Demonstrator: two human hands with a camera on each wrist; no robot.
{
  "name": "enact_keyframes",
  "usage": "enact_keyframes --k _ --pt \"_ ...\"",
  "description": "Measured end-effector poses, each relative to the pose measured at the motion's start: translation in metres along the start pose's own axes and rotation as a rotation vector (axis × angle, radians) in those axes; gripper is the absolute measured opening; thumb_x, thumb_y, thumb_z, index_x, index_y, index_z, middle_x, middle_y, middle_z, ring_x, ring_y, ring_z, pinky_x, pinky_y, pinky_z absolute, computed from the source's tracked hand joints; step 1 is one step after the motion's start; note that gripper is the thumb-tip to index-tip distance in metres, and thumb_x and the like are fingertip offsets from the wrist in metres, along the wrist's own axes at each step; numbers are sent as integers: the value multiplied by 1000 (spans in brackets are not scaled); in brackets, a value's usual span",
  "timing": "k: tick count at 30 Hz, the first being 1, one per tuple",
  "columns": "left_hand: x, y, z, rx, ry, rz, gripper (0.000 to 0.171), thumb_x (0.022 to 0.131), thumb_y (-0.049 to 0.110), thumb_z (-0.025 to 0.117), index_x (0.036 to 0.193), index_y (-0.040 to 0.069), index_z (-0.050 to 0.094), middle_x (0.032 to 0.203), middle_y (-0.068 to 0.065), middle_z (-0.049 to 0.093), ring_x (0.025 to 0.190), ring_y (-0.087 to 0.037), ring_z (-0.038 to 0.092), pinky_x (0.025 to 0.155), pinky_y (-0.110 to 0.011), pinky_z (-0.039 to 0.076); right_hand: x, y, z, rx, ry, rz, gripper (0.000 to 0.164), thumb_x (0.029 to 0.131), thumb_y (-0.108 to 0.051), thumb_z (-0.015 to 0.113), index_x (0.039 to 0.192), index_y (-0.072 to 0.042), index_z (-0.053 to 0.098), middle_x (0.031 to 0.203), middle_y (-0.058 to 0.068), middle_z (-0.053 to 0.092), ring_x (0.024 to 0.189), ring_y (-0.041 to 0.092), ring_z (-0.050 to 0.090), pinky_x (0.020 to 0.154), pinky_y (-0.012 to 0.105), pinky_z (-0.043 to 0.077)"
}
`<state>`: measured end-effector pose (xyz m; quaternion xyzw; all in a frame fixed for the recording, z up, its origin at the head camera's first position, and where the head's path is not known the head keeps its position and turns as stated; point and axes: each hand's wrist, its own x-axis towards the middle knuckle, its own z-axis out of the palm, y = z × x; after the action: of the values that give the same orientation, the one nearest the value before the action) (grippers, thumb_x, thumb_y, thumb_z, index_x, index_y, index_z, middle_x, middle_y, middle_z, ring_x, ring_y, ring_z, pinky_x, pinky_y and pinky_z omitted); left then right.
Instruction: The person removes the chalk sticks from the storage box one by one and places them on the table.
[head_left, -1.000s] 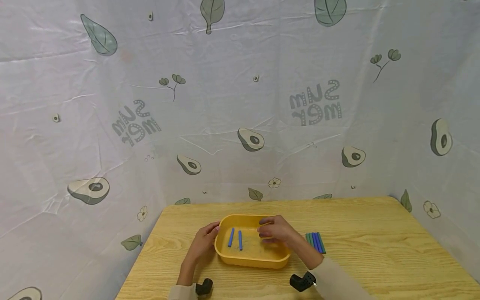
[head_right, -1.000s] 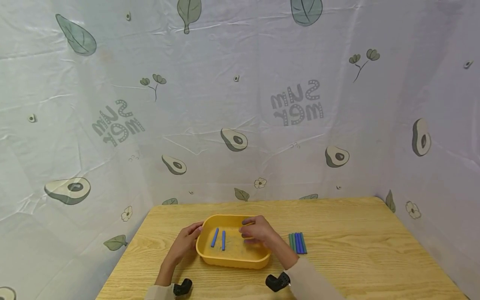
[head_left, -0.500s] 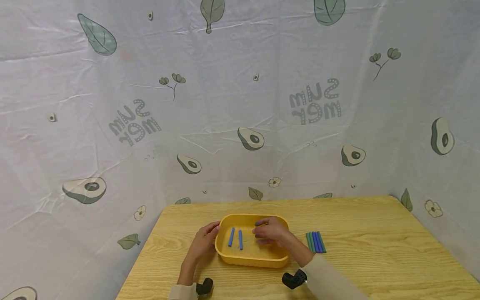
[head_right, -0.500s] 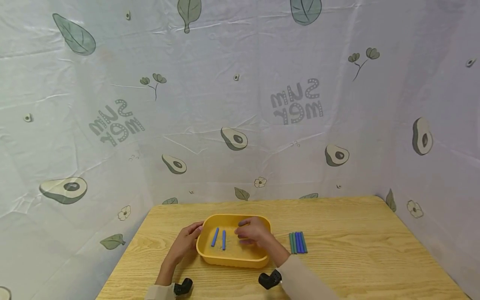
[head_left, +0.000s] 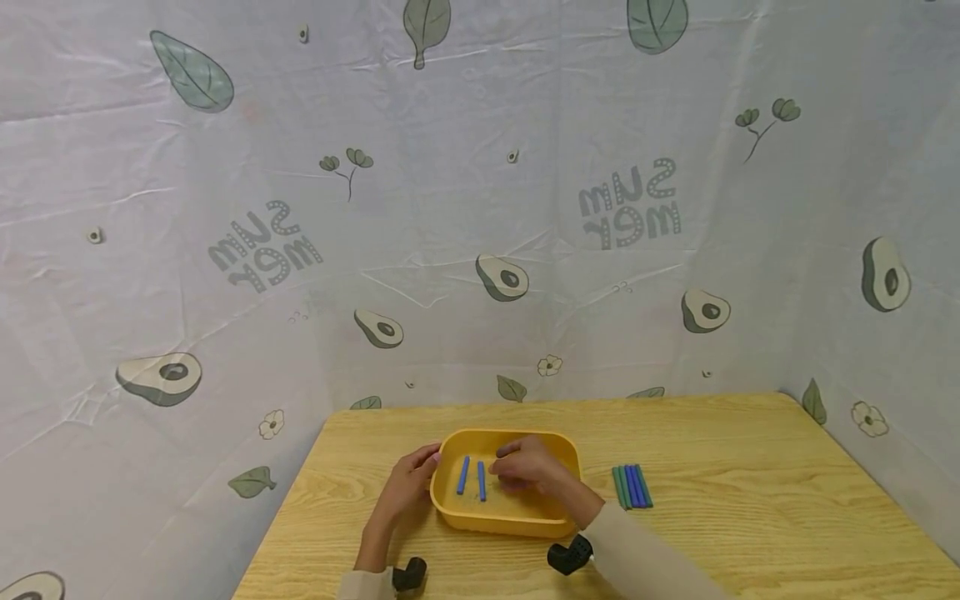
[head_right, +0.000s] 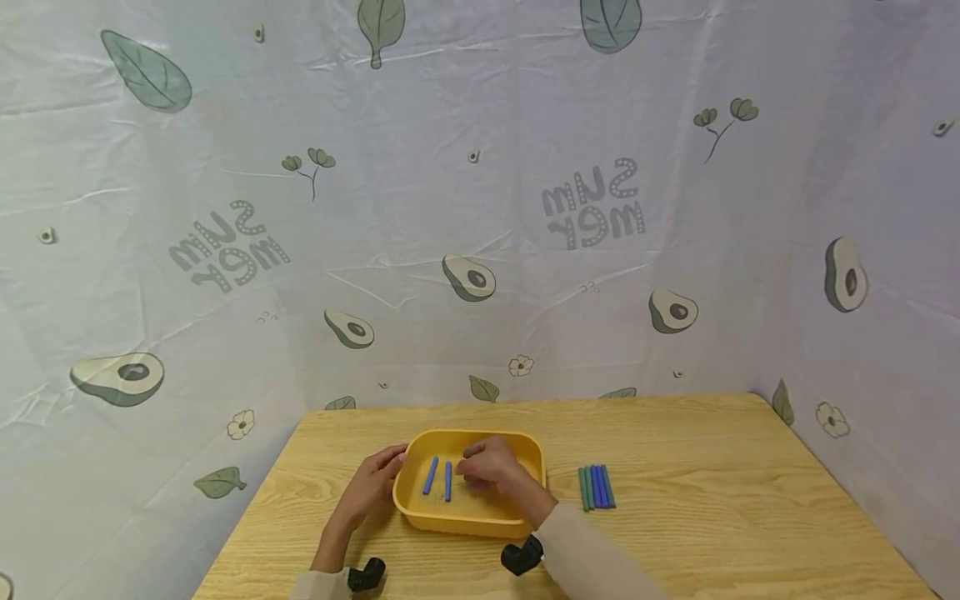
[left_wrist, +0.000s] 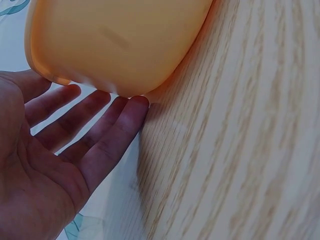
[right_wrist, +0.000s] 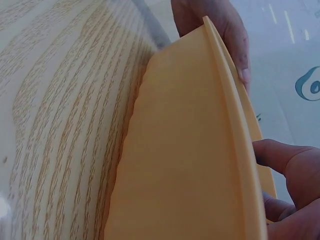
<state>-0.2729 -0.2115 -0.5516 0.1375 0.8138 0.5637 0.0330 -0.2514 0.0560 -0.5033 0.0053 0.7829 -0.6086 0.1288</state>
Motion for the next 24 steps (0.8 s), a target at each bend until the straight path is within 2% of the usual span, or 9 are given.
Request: enact_keyframes --k 5,8,15,20,24 --pt "0 -1 1 9 -3 11 47 114 32 55 150 3 62 149 -22 65 134 -39 65 103 -46 61 4 2 8 -17 14 4 52 88 -6 84 133 13 67 94 12 75 76 22 75 70 39 68" --pt "0 -1 1 22 5 15 47 114 31 55 150 3 62 150 -21 65 138 -40 63 107 -48 59 6 3 10 -9 12 4 53 88 -5 83 134 13 66 96 14 76 78 26 78 72 41 68" --pt "-1 1 1 3 4 3 47 114 30 54 151 1 60 152 -23 63 139 -41 62 105 -48 60 8 3 17 -1 20 -3 52 88 -3 83 134 14 66 99 19 78 91 36 80 76 44 68" --pt "0 -1 2 27 9 15 47 114 30 54 150 2 61 151 -22 64 141 -42 60 112 -54 55 8 4 24 -8 28 -11 51 88 -2 83 133 14 66 102 21 76 91 35 79 78 46 68" --pt "0 -1 2 26 1 20 48 114 30 53 151 1 60 151 -23 63 140 -43 60 109 -51 58 10 6 29 -26 29 -14 52 89 -3 83 135 13 65 105 21 76 90 31 78 78 47 68"
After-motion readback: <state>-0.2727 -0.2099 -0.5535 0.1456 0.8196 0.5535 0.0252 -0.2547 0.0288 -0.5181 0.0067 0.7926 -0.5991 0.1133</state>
